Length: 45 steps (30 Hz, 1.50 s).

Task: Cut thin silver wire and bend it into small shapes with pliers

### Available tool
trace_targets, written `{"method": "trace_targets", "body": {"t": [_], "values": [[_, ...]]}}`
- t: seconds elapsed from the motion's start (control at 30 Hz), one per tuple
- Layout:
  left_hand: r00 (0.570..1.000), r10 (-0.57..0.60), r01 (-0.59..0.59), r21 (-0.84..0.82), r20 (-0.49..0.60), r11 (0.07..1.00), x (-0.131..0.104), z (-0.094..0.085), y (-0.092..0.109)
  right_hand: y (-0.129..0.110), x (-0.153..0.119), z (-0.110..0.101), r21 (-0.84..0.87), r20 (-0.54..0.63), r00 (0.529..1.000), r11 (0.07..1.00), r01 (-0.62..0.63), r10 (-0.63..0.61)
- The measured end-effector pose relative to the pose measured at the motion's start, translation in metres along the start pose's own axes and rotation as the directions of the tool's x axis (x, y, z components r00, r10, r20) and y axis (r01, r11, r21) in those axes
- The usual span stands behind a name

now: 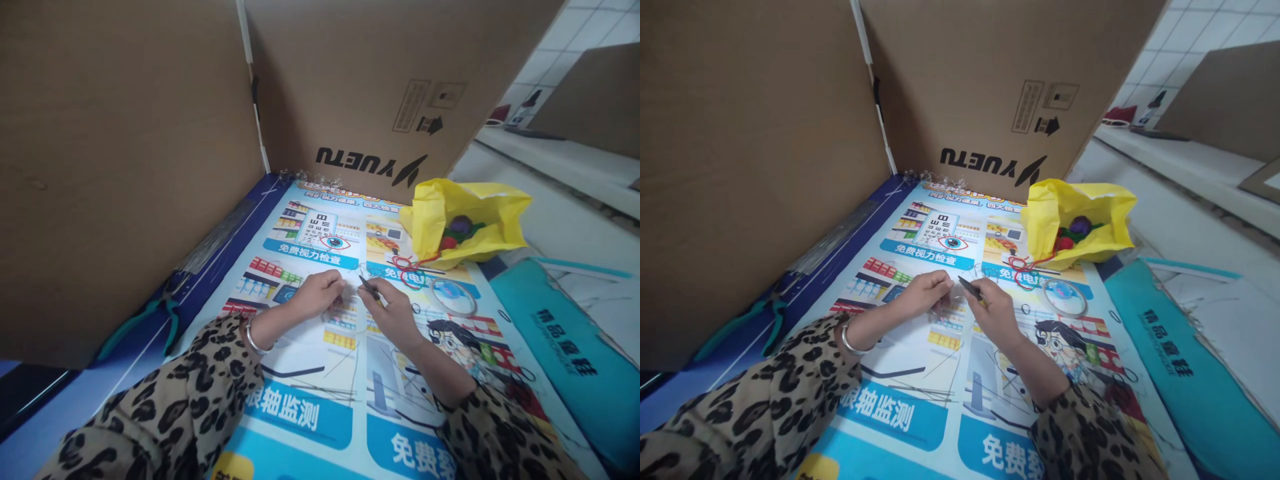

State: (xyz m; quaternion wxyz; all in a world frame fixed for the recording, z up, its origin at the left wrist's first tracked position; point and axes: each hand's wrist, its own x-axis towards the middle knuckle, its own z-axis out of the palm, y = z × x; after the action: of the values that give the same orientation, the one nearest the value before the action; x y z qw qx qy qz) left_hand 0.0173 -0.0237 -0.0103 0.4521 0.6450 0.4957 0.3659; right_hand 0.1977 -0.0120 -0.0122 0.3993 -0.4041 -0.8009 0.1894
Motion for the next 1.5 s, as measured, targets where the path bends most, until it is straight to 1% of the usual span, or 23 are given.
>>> {"method": "trace_targets", "body": {"t": [0.1,0.17,0.23,0.33,0.47,0.6,0.7,0.83,0.97,1.07,1.13,1.2,1.3,1.4,1.5], "values": [[1.000,0.001,-0.001,-0.032,0.002,0.999,0.000,0.001,-0.001,0.003,-0.001,0.001,-0.019,0.021,0.999,0.999,0.047,-0.047],[1.000,-0.005,0.005,-0.046,0.004,0.999,0.000,0.001,-0.001,0.004,-0.001,0.002,-0.010,0.039,0.998,0.999,0.052,-0.051],[1.000,-0.007,0.007,-0.057,0.008,0.998,0.000,0.002,-0.001,0.003,-0.001,0.002,0.006,0.063,0.998,1.000,0.016,-0.016],[1.000,-0.009,0.010,-0.087,0.018,0.996,0.000,0.002,-0.002,0.001,0.000,0.000,0.047,0.108,0.992,0.996,-0.072,0.067],[0.999,-0.038,0.045,-0.198,0.038,0.979,0.000,0.002,-0.001,-0.002,0.001,-0.003,0.103,0.132,0.980,0.982,-0.161,0.147],[0.994,-0.102,0.110,-0.305,0.043,0.946,0.001,0.001,0.003,-0.001,0.002,-0.004,0.157,0.134,0.977,0.970,-0.185,0.165],[0.991,-0.124,0.134,-0.319,0.049,0.938,0.001,0.000,0.004,-0.001,0.001,-0.003,0.162,0.130,0.977,0.969,-0.187,0.167],[0.995,-0.089,0.096,-0.201,0.041,0.975,0.000,0.001,0.002,0.001,0.001,-0.001,0.109,0.050,0.989,0.984,-0.143,0.138],[0.998,-0.033,0.039,-0.121,0.051,0.992,0.000,0.002,0.000,0.005,-0.001,0.003,0.022,-0.001,1.000,0.999,-0.030,0.030],[0.998,-0.036,0.041,-0.111,0.043,0.993,0.001,0.002,-0.001,0.008,-0.004,0.005,-0.010,0.012,0.999,0.999,0.039,-0.038],[0.998,-0.045,0.049,-0.105,0.039,0.993,0.001,0.001,-0.001,0.009,-0.004,0.005,-0.006,0.038,0.998,0.999,0.047,-0.047],[0.998,-0.047,0.051,-0.103,0.038,0.993,0.001,0.001,0.000,0.007,-0.004,0.004,0.023,0.072,0.997,1.000,0.012,-0.013],[0.998,-0.050,0.054,-0.117,0.038,0.992,0.000,0.001,0.002,0.002,-0.001,0.000,0.095,0.120,0.988,0.990,-0.105,0.093],[0.997,-0.069,0.074,-0.185,0.031,0.980,0.001,0.001,0.003,0.002,0.001,-0.003,0.185,0.116,0.971,0.956,-0.227,0.208],[0.997,-0.079,0.079,-0.249,0.010,0.965,0.002,0.001,0.003,0.007,0.001,-0.001,0.295,0.112,0.951,0.904,-0.308,0.287]]}}
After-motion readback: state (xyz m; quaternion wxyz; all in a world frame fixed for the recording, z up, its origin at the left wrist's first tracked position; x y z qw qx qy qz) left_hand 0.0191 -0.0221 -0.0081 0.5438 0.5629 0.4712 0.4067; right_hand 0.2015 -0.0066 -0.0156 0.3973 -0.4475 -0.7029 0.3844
